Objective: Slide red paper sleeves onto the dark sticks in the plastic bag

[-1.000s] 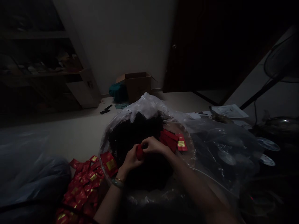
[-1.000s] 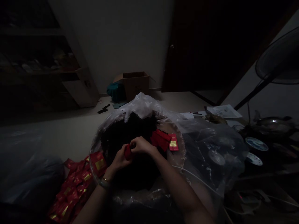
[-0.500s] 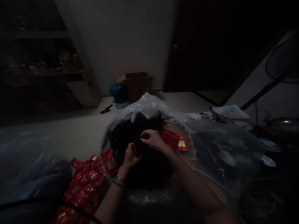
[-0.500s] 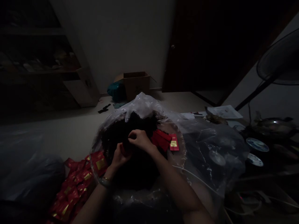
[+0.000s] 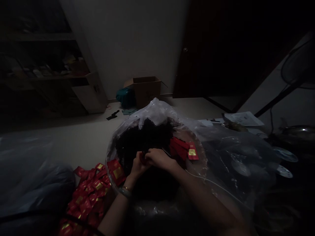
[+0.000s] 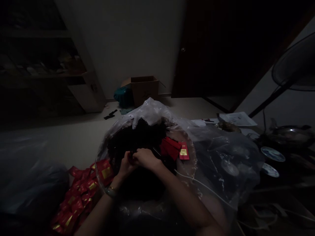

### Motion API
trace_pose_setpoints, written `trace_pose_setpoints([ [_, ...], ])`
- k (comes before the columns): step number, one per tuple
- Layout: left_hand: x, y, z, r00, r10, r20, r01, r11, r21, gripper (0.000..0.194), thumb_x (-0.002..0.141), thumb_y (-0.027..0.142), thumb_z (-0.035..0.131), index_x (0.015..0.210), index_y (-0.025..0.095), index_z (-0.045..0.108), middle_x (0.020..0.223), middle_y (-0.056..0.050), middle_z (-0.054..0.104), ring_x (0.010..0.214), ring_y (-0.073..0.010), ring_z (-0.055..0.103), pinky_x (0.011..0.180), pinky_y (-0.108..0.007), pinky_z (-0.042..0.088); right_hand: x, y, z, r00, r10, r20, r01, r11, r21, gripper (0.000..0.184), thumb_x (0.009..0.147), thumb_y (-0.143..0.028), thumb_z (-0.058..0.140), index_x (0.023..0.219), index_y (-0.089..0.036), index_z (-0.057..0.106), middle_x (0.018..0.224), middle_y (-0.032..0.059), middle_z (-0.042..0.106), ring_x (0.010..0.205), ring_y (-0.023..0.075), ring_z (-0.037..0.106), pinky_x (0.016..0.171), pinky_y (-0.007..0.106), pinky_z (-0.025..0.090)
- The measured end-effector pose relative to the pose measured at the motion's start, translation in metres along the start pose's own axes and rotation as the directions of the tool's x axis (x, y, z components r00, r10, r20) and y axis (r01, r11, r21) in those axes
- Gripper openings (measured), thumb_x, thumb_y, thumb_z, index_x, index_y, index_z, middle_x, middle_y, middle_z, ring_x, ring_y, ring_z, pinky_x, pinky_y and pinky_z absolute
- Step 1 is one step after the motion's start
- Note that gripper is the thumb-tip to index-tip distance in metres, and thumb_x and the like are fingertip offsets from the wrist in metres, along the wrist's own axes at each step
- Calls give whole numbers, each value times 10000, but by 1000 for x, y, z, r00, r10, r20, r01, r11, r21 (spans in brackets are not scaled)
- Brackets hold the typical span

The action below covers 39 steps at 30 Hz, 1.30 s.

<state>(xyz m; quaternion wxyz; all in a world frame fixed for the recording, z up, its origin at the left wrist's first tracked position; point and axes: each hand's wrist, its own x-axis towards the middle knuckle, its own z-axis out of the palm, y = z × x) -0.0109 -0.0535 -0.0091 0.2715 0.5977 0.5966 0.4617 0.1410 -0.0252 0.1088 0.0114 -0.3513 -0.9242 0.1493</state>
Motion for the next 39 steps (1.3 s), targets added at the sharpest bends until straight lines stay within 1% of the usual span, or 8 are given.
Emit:
trace_pose_setpoints([
  [6,3,7,-1,994,-3,110,23,982,-185,436,585,403,745,913,158,594,849,-36,676,768,-191,617,698,-294,483,-3,11,-1,995,-12,-98,25,991,130,209,805,-259,658,1009,-228,689,984,52,618,813,164,606,658,240,397],
  [10,5,8,-3,973,-65,219,130,945,-299,504,535,423,785,908,125,623,838,-49,685,749,-199,617,690,-308,495,-2,23,-3,995,-38,-97,61,969,238,171,774,-241,684,936,-188,697,918,46,627,792,156,596,668,237,402],
  [14,6,11,-6,957,-55,285,128,962,-243,633,462,429,837,983,133,632,870,-46,700,790,-217,625,729,-330,503,1,31,-4,990,2,-144,60,904,424,60,778,-203,644,776,-146,663,808,32,625,729,138,573,645,230,408],
  [19,4,12,-3,987,-36,156,73,968,-241,700,484,427,837,1078,148,592,964,-64,701,888,-248,641,814,-373,509,5,30,13,925,277,-259,-38,746,664,122,712,-181,626,827,-172,587,771,-10,614,686,125,565,629,236,439],
  [25,2,8,1,998,-24,60,35,980,-197,658,508,406,832,1052,159,557,916,-42,687,847,-215,646,776,-330,517,13,27,42,839,422,-343,95,508,856,261,665,-206,612,911,-193,530,882,11,636,841,155,615,795,304,492],
  [30,1,11,0,998,-55,10,56,992,-110,565,516,375,825,967,169,554,845,-15,680,767,-191,639,703,-295,510,15,34,49,730,601,-326,-1,477,879,255,664,-315,644,850,-187,526,859,34,631,722,150,614,653,282,519],
  [35,0,12,1,998,-53,37,57,992,-116,573,525,363,821,997,169,558,827,-6,685,755,-184,641,702,-292,511,14,35,56,842,514,-166,-124,482,867,202,680,-359,638,676,-167,576,649,6,612,579,134,573,492,227,450],
  [39,1,10,1,997,-52,49,57,992,-116,635,502,354,833,1045,165,563,867,-22,699,802,-202,653,733,-304,518,14,33,60,809,513,-285,-19,509,861,125,684,-294,590,657,-173,572,659,2,623,637,145,589,570,244,468],
])
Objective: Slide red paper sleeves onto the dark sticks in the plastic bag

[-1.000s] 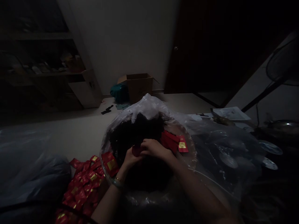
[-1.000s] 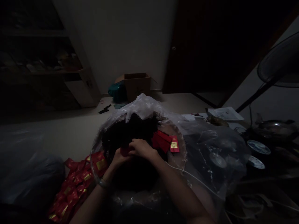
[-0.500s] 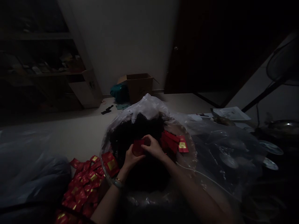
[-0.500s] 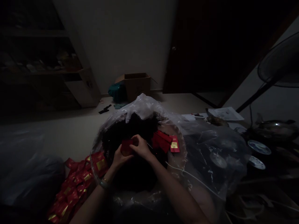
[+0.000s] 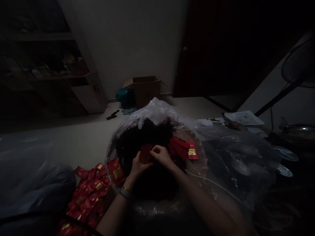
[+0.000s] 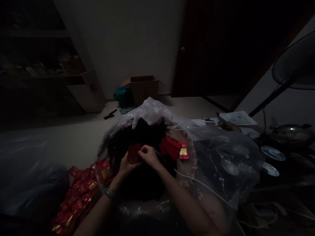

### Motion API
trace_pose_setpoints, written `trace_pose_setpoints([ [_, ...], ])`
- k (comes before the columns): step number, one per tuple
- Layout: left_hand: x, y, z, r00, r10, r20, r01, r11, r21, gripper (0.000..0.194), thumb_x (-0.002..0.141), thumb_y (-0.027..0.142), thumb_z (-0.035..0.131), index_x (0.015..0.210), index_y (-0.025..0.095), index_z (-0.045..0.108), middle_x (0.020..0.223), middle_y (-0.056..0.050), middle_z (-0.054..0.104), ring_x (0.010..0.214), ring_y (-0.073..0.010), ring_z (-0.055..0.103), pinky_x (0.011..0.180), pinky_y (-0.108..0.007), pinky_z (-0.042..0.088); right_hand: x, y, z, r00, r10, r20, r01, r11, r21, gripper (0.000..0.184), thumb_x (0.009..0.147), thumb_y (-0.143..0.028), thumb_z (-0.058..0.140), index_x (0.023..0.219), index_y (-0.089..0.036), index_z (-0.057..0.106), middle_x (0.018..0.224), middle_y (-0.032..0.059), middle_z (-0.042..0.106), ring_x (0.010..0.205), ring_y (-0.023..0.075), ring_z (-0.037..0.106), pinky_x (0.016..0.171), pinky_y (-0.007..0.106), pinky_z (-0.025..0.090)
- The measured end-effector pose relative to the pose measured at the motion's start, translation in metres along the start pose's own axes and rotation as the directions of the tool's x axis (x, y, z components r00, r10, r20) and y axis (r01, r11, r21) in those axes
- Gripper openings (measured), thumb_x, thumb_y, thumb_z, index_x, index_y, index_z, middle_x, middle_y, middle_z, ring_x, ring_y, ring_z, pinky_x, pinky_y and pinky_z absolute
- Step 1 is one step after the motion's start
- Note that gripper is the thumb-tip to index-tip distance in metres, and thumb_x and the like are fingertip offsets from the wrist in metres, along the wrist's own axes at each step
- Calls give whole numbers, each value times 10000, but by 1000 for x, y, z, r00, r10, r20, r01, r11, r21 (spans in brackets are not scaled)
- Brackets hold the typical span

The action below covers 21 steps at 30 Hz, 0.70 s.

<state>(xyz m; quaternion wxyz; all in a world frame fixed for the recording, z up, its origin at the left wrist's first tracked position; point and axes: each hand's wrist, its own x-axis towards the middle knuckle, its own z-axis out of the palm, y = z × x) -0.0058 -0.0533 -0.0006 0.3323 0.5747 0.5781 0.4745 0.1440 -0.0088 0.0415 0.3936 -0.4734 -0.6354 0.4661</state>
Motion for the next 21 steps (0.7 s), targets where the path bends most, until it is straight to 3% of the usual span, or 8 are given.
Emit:
trace_pose_setpoints([
  [3,0,-1,-1,1000,-4,8,4,1000,-7,667,503,342,835,1085,162,562,890,-38,707,824,-218,661,750,-314,519,-1,1,3,998,-18,-59,21,998,58,150,648,-289,627,743,-179,590,735,13,658,699,163,616,643,274,492],
  [9,-1,1,-1,999,-27,45,28,999,-27,673,490,343,844,1081,158,580,879,-50,710,836,-236,654,755,-320,512,0,5,4,998,60,9,-61,992,114,188,597,-246,648,762,-159,624,756,46,697,717,183,644,693,304,504],
  [14,2,5,0,997,-68,32,74,967,-243,604,534,358,813,1059,144,603,937,-61,704,827,-209,646,757,-292,503,-2,7,2,997,70,36,-73,994,81,156,597,-212,618,743,-161,638,744,22,695,715,172,635,689,283,491],
  [18,4,3,-2,984,-151,91,172,940,-293,401,570,377,783,847,111,667,740,-34,692,663,-167,616,645,-264,489,-5,4,-2,991,73,116,-80,996,51,158,627,-293,649,708,-157,638,711,17,668,700,171,611,675,280,466],
  [21,4,1,-3,973,-167,158,208,934,-292,376,541,368,804,776,102,682,653,-19,672,591,-148,588,591,-250,473,-7,3,-4,991,4,131,-10,999,46,175,655,-329,658,710,-164,636,723,15,656,721,170,599,706,286,454],
])
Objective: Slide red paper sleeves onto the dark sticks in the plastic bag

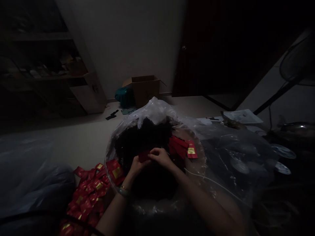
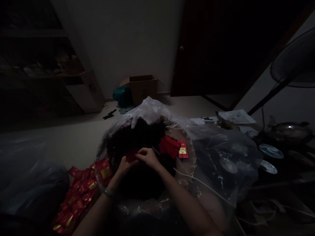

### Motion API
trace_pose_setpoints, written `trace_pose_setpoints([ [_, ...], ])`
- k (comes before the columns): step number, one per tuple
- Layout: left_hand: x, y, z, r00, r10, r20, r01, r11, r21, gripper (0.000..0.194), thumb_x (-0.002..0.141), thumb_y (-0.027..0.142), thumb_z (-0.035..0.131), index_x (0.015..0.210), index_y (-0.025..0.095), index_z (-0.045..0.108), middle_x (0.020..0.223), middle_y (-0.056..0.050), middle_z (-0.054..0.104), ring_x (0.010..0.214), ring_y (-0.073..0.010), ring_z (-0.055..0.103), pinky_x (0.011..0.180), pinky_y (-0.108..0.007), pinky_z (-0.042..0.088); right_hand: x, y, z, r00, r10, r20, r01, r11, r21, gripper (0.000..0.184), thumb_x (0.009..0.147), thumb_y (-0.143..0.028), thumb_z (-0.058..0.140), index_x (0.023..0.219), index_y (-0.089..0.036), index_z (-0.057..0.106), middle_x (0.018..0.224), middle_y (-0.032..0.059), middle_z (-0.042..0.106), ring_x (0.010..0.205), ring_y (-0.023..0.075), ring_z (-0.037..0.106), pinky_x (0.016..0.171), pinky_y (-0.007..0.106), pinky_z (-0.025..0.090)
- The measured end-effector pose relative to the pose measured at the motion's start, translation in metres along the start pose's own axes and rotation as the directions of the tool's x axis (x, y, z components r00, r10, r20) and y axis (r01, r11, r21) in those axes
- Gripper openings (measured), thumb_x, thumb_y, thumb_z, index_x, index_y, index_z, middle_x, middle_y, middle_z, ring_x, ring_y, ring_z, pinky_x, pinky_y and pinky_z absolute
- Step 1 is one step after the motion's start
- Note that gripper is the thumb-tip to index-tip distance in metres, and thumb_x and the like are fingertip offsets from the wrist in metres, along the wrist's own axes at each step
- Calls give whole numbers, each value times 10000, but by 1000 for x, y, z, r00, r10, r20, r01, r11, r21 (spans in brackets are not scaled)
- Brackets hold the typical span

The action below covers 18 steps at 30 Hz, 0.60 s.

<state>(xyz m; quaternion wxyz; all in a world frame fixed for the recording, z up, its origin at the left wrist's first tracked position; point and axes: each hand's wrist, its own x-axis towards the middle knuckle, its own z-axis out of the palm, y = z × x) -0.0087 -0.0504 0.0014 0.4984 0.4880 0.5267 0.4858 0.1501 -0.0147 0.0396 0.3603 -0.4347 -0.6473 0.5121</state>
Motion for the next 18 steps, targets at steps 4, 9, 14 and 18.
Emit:
trace_pose_setpoints([
  [4,0,-2,1,1000,-14,8,14,1000,-27,442,527,392,815,834,97,699,674,-24,689,597,-150,599,595,-253,484,-1,3,2,994,-94,-64,96,995,21,142,677,-303,644,740,-181,609,760,3,631,748,159,581,722,282,454],
  [9,0,-2,1,999,-16,42,16,1000,2,471,535,408,805,878,100,709,730,-48,715,651,-188,636,632,-288,510,1,7,2,998,-20,-61,28,990,137,278,639,-310,692,881,-185,634,828,16,662,797,172,608,761,304,471],
  [14,1,4,-5,980,21,-197,-19,1000,15,467,554,417,772,920,134,704,884,-84,731,852,-251,662,770,-343,514,3,9,-9,999,23,-48,-20,998,60,201,658,-354,679,728,-168,648,748,21,673,754,186,615,747,323,472],
  [18,1,10,-5,981,19,-192,-21,1000,-5,392,569,397,758,859,140,692,849,-75,724,819,-236,661,764,-333,507,1,6,-10,1000,-15,-19,16,998,56,206,656,-316,680,799,-170,654,812,22,683,798,186,626,766,320,484],
])
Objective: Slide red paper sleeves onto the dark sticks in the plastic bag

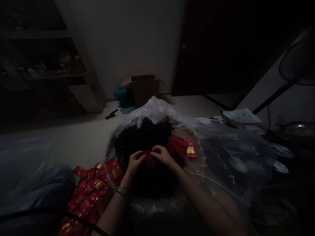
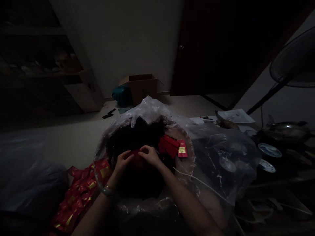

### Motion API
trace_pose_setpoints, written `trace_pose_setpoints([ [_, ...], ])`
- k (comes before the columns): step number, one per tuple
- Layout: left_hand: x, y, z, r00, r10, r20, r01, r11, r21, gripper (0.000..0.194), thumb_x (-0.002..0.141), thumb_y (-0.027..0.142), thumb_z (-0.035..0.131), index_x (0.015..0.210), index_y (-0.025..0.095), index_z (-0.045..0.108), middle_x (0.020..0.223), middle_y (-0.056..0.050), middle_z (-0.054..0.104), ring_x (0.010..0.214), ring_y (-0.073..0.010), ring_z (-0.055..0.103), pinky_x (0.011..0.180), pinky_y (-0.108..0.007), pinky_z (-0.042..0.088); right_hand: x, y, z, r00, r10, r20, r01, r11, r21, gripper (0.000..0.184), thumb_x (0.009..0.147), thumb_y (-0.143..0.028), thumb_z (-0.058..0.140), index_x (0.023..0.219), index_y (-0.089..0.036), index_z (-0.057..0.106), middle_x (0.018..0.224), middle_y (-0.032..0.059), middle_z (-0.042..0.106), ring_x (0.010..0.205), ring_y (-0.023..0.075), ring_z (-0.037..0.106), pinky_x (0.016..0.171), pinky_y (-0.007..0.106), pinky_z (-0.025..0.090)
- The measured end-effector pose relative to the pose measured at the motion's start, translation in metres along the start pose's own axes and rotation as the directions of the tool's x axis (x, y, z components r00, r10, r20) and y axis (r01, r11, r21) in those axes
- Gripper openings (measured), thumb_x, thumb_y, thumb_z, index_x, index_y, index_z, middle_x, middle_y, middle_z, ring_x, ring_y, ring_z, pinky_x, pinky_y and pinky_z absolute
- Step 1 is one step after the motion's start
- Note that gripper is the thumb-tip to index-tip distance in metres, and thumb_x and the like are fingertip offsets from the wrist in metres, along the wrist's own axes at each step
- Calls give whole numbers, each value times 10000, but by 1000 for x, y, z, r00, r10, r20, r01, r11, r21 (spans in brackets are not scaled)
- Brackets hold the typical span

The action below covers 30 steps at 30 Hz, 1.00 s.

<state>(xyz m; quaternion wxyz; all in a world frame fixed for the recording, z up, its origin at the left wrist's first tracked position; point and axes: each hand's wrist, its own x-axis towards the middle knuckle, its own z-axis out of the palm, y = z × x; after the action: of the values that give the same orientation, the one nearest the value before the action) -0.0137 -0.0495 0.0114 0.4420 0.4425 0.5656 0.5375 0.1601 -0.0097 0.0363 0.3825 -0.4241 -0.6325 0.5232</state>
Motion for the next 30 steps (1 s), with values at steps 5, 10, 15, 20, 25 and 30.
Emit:
trace_pose_setpoints([
  [5,-3,5,5,998,29,48,-26,999,-47,362,535,340,782,803,164,613,722,-5,677,696,-173,637,670,-274,498,-1,-3,4,999,22,49,-20,999,-34,269,643,-301,700,876,-166,699,882,53,717,855,217,649,813,354,488],
  [10,-4,6,7,996,84,44,-81,995,-55,333,534,333,790,742,176,584,717,13,649,709,-156,622,691,-260,490,-1,2,2,997,82,-8,-82,996,-41,241,635,-324,705,802,-151,721,816,61,728,802,228,661,784,362,494],
  [15,-3,6,4,996,33,84,-33,999,-1,258,570,368,767,679,161,659,680,-24,677,673,-173,616,678,-280,487,-2,3,1,996,70,56,-69,998,-9,319,593,-316,741,875,-168,725,893,55,733,863,233,661,817,365,487],
  [20,-3,7,3,996,77,51,-75,996,-44,220,553,338,774,568,163,641,639,-21,663,650,-163,598,659,-271,483,-3,2,2,995,75,70,-71,996,-54,258,619,-342,733,797,-155,734,801,51,731,775,214,657,751,333,486],
  [25,-3,7,3,996,92,23,-91,995,-51,229,543,322,782,545,159,621,611,-10,639,625,-144,579,639,-257,472,-2,0,1,998,43,44,-37,993,-114,185,649,-310,713,730,-144,728,722,43,713,694,182,635,666,286,468],
  [30,-1,6,2,997,33,74,-27,996,-86,400,531,310,800,887,158,699,593,37,601,577,-108,548,609,-228,453,-1,0,0,996,31,82,-19,990,-137,231,645,-322,719,804,-156,742,788,48,725,754,200,648,693,294,479],
])
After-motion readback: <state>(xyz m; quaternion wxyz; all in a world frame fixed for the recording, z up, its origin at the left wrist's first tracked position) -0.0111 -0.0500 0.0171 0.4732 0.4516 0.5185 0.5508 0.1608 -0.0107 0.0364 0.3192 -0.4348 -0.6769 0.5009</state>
